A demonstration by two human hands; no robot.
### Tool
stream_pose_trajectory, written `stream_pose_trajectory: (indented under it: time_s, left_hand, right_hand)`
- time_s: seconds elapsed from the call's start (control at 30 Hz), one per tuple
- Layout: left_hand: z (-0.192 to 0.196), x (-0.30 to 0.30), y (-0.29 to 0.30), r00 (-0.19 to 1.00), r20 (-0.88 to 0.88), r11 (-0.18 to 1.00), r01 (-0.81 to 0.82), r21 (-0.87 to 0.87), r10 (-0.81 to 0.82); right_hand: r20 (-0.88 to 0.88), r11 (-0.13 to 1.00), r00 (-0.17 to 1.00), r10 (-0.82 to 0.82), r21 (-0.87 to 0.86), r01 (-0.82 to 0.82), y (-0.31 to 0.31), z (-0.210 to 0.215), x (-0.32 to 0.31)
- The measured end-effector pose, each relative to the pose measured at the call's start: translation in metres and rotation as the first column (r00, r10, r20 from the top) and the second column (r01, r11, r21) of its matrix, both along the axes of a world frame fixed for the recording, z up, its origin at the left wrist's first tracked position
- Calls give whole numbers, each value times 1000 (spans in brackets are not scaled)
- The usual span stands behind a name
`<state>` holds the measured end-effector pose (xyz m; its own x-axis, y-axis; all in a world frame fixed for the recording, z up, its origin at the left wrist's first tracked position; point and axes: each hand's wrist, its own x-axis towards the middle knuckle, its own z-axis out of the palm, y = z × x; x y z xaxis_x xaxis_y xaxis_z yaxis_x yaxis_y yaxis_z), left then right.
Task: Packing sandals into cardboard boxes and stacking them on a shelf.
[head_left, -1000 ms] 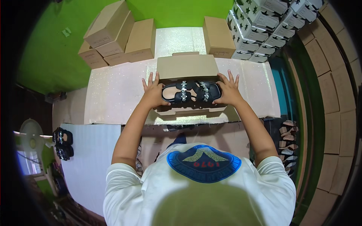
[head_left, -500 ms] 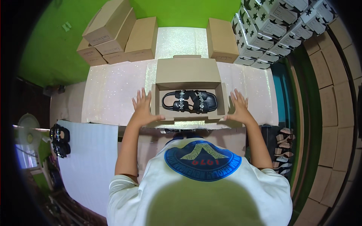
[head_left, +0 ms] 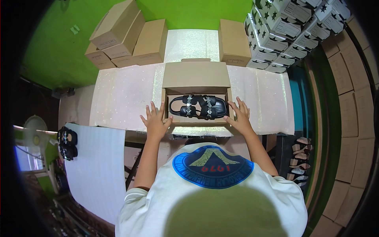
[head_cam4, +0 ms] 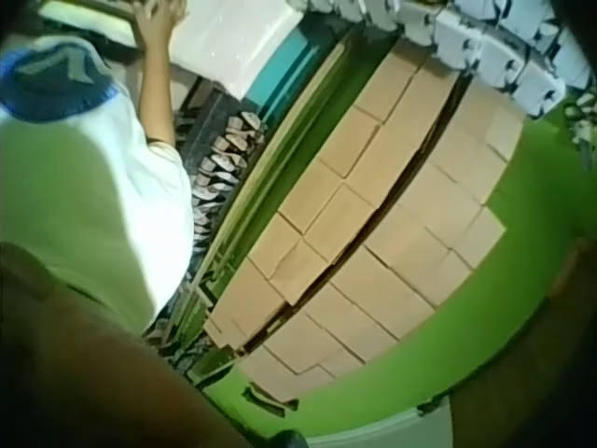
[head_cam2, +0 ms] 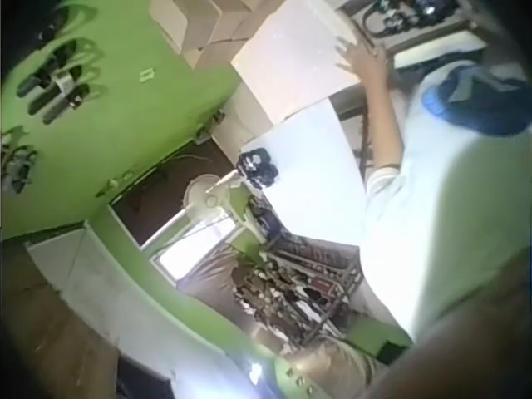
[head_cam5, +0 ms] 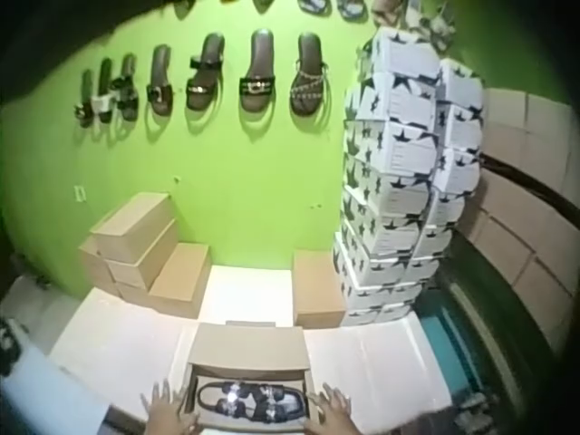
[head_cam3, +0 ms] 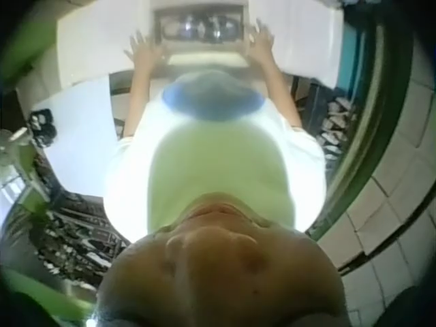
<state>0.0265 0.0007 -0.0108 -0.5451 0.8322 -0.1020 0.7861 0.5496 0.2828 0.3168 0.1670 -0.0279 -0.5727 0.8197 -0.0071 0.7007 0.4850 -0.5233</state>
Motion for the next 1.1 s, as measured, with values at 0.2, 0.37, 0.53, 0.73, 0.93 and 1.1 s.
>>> stream_pose_trajectory:
  time_s: [0.2, 0.37, 0.53, 0.73, 0.93, 1.1]
  left_hand:
    - [10, 13, 3, 991, -125, 985, -76, -157, 57]
    - [17, 16, 7, 986, -156, 959, -107, -261, 67]
    - [25, 17, 9, 989, -131, 954, -105, -281, 70]
    - [39, 6, 26, 980, -198, 991, -31, -129, 5]
    - [41, -35, 89, 987, -147, 996, -50, 72, 60]
    - [45, -44, 145, 973, -215, 997, 81, -15, -82]
  right_hand:
    - [97, 993, 991, -95, -68, 102, -1, 12, -9]
    - [144, 988, 983, -113, -89, 127, -1, 17, -9]
    - [194, 986, 974, -115, -101, 136, -3, 27, -12]
    - [177, 999, 983, -48, -15, 51, 8, 45, -28]
    - [119, 996, 992, 41, 77, -51, 68, 47, -85]
    - [253, 980, 964, 81, 154, -123, 124, 44, -139]
